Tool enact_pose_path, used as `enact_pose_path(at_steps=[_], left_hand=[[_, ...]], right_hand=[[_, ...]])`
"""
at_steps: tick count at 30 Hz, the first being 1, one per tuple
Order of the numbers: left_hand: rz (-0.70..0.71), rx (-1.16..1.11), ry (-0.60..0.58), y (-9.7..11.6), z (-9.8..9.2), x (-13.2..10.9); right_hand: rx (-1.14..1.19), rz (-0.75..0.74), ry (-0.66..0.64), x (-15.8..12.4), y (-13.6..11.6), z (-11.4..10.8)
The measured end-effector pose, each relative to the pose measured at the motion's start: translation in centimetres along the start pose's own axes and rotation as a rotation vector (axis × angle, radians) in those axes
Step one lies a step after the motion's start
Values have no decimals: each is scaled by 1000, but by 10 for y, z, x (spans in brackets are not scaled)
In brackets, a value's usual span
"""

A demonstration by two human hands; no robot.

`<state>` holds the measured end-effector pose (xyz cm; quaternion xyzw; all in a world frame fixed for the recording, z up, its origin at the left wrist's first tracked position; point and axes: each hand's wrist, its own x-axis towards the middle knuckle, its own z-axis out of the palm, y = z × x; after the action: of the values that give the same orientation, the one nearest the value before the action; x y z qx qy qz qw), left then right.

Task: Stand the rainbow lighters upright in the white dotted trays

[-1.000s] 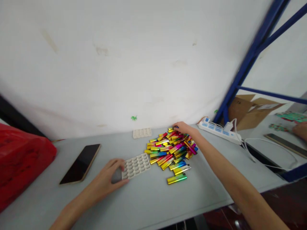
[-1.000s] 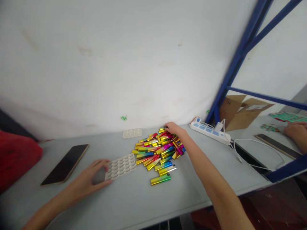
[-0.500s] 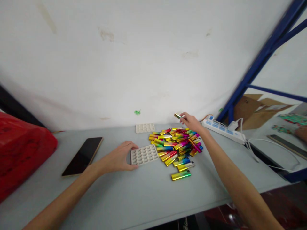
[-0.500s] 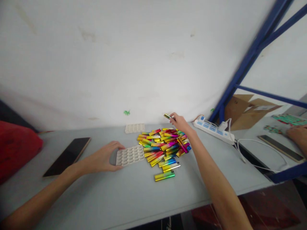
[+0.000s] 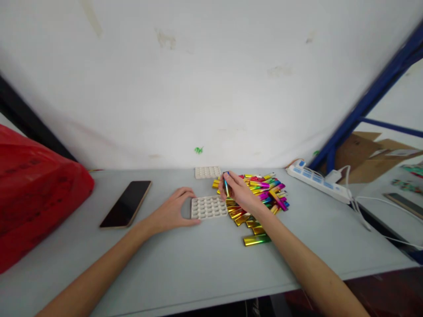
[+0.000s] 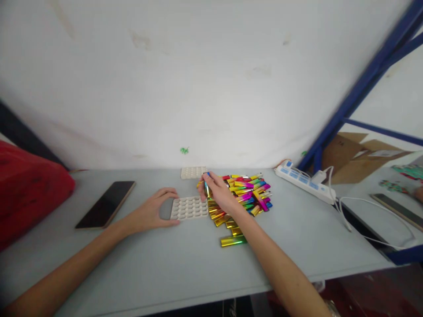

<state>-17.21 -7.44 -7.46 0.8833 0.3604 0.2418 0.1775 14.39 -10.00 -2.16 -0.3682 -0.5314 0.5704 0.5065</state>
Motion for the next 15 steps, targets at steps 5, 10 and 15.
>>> enact_pose_path(at_steps=[5, 10, 15], left_hand=[[-23, -18, -6, 0, -1, 1], [-35, -32, -24, 3, -4, 1], [-53, -37, -25, 3, -5, 1]], right_hand=[[-235, 20, 12, -9, 13, 14], [-517, -146, 150, -6, 23, 20], [-631, -150, 180, -9, 27, 21]])
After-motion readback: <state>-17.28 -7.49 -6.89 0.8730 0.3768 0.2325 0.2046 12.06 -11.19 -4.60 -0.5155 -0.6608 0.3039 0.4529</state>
